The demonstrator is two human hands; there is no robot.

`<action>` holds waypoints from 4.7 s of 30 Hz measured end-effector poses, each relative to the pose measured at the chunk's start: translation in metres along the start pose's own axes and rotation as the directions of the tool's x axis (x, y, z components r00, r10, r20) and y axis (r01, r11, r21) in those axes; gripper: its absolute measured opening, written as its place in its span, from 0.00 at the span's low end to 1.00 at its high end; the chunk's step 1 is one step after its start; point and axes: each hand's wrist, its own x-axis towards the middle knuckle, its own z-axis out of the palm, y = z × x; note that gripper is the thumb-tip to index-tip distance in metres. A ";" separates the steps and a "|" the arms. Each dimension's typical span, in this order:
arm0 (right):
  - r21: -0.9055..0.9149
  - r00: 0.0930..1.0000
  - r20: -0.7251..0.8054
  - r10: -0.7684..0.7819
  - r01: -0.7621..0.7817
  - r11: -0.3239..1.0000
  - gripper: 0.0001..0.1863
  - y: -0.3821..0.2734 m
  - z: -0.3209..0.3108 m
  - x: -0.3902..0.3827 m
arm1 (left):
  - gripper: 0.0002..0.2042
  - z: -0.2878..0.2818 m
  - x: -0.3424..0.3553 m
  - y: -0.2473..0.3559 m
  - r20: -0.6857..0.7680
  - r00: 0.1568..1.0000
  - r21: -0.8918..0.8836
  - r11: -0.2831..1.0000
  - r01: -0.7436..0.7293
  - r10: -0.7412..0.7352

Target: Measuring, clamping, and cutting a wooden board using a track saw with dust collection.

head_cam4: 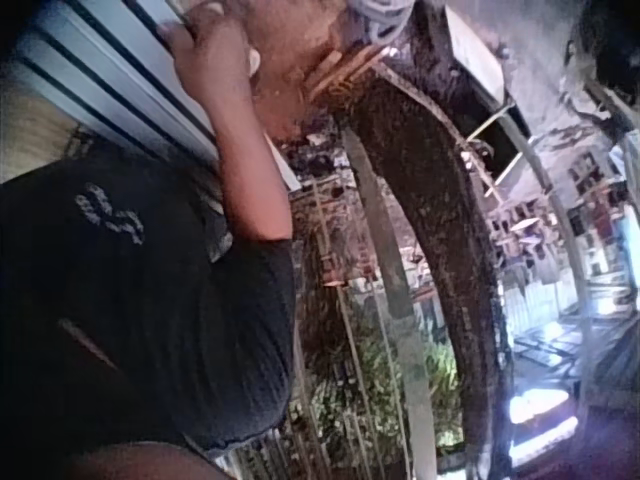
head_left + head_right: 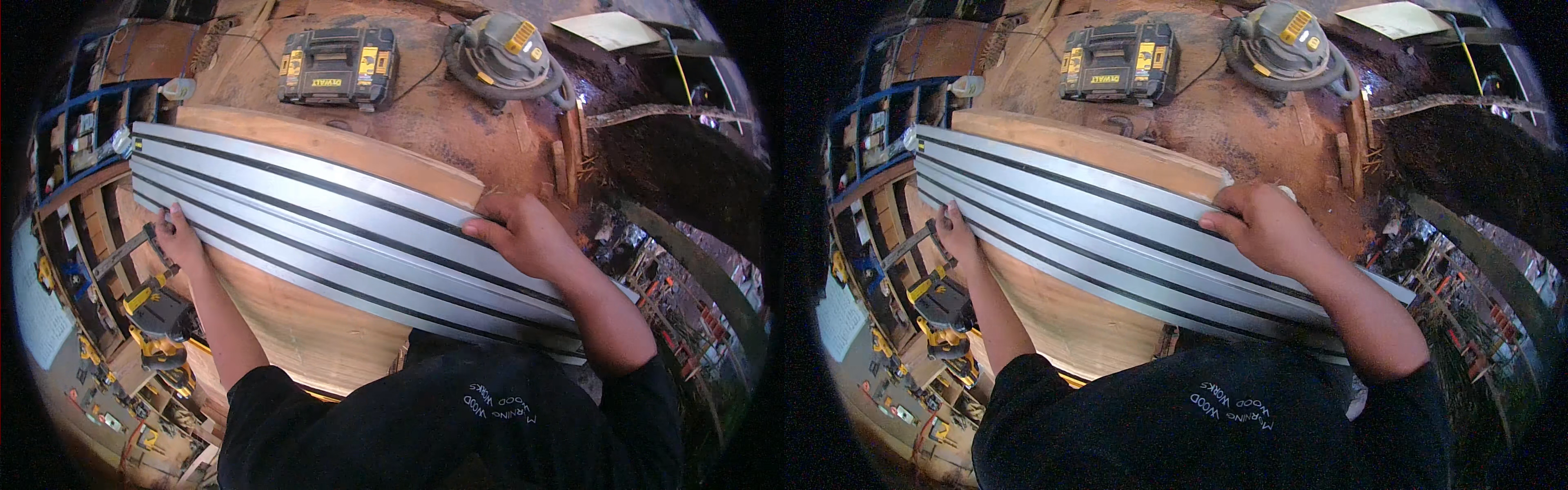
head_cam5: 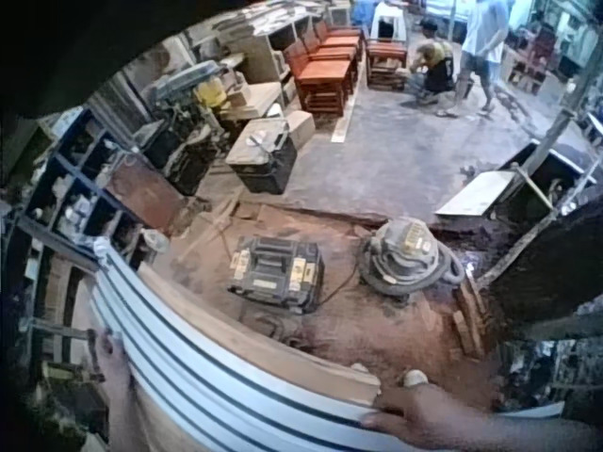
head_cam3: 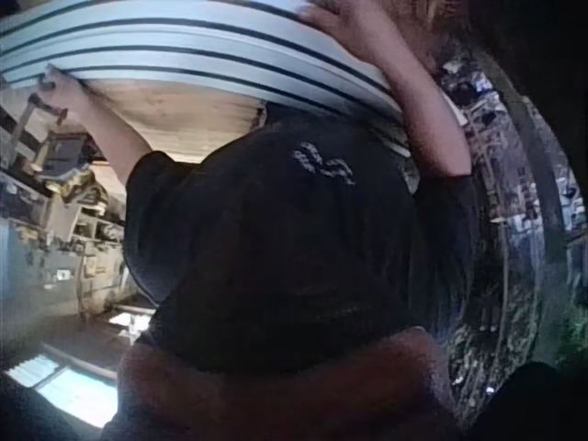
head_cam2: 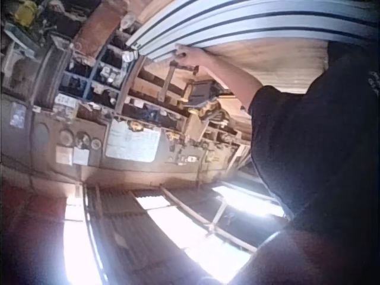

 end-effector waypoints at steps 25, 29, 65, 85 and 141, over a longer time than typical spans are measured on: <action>0.089 1.000 0.010 -0.004 0.003 0.996 0.16 0.005 0.000 0.001 | 0.28 0.000 -0.002 0.011 0.036 0.997 0.020 0.997 0.070 -0.070; 0.088 1.000 0.012 -0.018 0.017 0.996 0.16 0.006 0.000 0.001 | 0.28 0.000 -0.005 0.015 0.018 0.999 0.079 0.997 0.028 -0.030; 0.060 0.990 0.023 0.138 -0.139 0.988 0.17 -0.005 0.001 -0.001 | 0.28 0.001 -0.011 0.027 -0.040 0.995 0.149 0.984 0.099 -0.095; 0.108 0.994 0.033 0.100 -0.103 0.989 0.16 -0.004 -0.003 0.001 | 0.28 -0.001 -0.003 0.016 0.005 0.996 0.248 0.965 0.090 -0.095; 0.102 0.999 0.048 -0.017 0.012 0.995 0.16 0.005 -0.008 0.010 | 0.52 -0.024 0.021 0.069 0.717 0.694 0.413 0.838 -0.357 -0.057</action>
